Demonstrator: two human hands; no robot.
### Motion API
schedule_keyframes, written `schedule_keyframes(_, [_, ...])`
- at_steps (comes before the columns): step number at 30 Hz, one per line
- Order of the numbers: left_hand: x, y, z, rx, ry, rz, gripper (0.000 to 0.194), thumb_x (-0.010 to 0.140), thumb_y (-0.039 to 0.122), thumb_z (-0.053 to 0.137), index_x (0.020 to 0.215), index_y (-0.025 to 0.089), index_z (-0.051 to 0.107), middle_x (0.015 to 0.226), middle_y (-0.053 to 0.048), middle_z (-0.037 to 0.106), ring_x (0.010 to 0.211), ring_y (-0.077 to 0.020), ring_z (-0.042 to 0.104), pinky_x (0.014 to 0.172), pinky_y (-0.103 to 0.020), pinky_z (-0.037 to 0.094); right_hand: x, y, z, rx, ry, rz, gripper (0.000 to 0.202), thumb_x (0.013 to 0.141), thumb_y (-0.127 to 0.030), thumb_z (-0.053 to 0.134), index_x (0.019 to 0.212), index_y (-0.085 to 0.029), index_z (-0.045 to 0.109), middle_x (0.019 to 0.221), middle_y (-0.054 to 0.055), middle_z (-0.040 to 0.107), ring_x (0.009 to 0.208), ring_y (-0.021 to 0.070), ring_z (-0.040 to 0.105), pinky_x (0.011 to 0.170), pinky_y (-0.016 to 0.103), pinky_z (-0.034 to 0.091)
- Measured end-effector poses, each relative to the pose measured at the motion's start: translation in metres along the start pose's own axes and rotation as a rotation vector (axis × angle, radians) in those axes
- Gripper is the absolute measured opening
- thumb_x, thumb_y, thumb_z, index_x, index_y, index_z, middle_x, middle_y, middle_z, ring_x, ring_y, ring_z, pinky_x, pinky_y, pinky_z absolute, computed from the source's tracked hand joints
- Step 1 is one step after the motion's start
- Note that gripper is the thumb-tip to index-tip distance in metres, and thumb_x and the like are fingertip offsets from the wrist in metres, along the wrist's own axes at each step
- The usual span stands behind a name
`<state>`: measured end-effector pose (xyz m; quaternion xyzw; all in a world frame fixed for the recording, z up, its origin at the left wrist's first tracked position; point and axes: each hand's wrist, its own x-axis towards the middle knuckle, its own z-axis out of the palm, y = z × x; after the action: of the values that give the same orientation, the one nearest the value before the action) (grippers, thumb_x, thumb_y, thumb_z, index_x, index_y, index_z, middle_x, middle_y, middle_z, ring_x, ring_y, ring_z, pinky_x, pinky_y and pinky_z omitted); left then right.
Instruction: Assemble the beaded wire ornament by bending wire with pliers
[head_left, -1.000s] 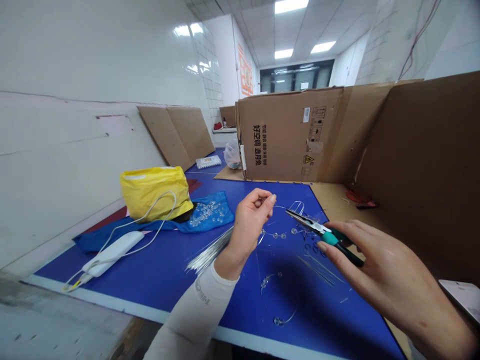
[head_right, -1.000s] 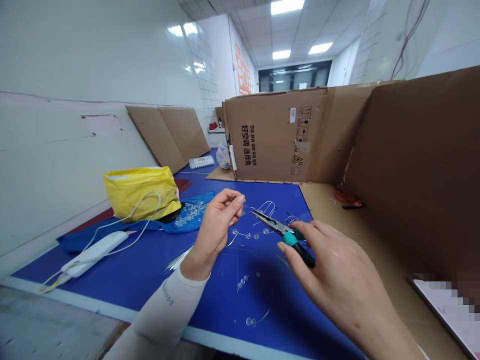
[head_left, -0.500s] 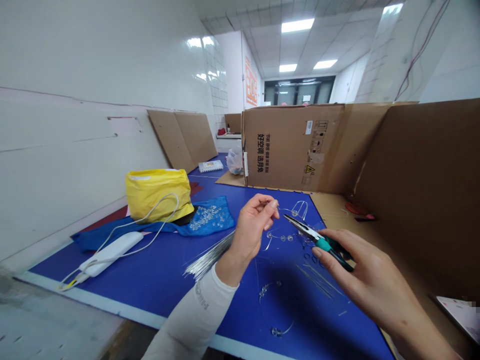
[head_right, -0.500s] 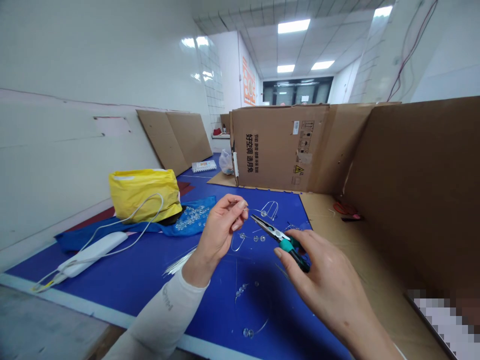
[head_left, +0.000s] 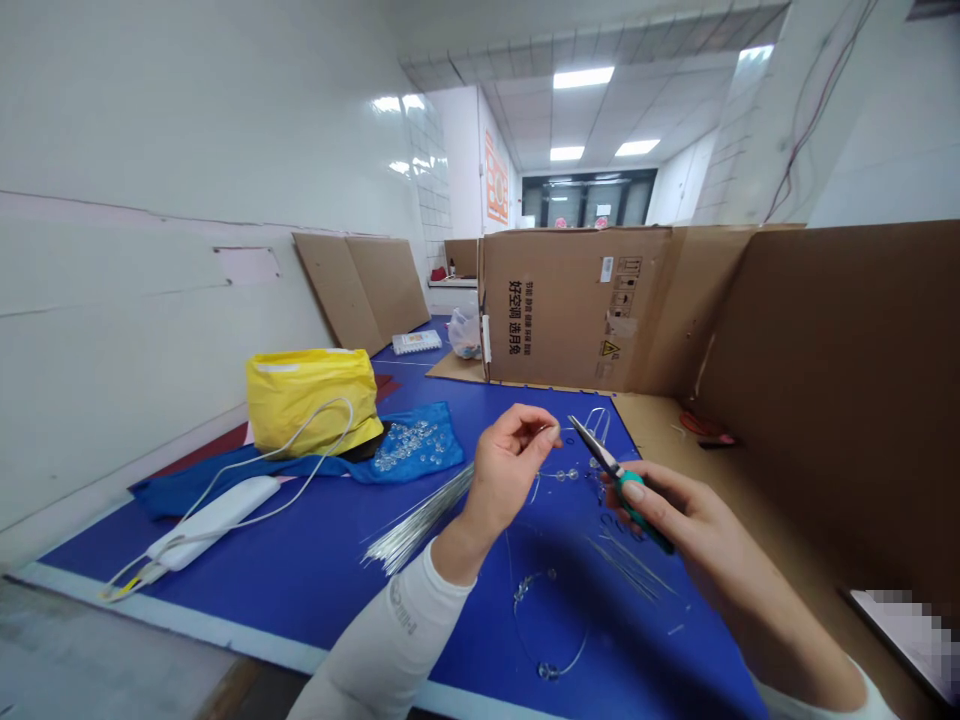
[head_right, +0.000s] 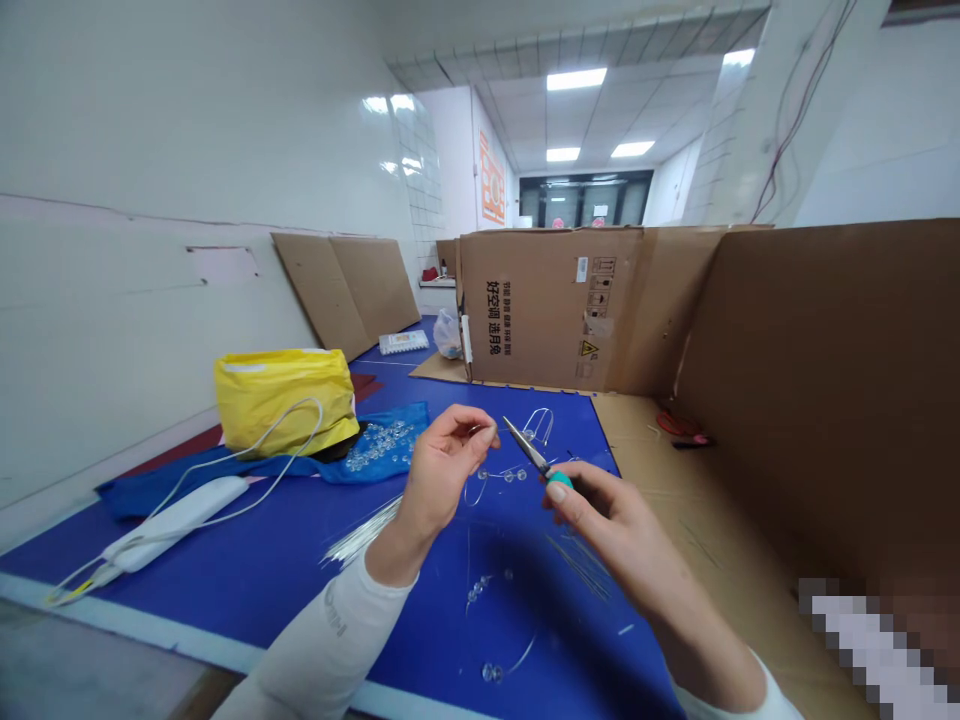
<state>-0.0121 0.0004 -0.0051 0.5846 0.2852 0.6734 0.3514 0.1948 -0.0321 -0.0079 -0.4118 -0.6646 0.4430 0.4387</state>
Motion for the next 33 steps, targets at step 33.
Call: schedule_keyframes(33, [-0.081, -0.073, -0.016, 0.393, -0.310, -0.347, 0.023, 0.083, 0.016, 0.060, 0.106, 0.018, 0.063, 0.086, -0.005, 0.072, 0.073, -0.0160, 0.065, 0.068, -0.027, 0.050, -0.015, 0.095, 0.072, 0.465, 0.361, 0.340, 0.035, 0.062, -0.041, 0.086, 0.084, -0.019, 0.069, 0.064, -0.003, 0.061, 0.057, 0.0144, 0.052, 0.057, 0.029, 0.040])
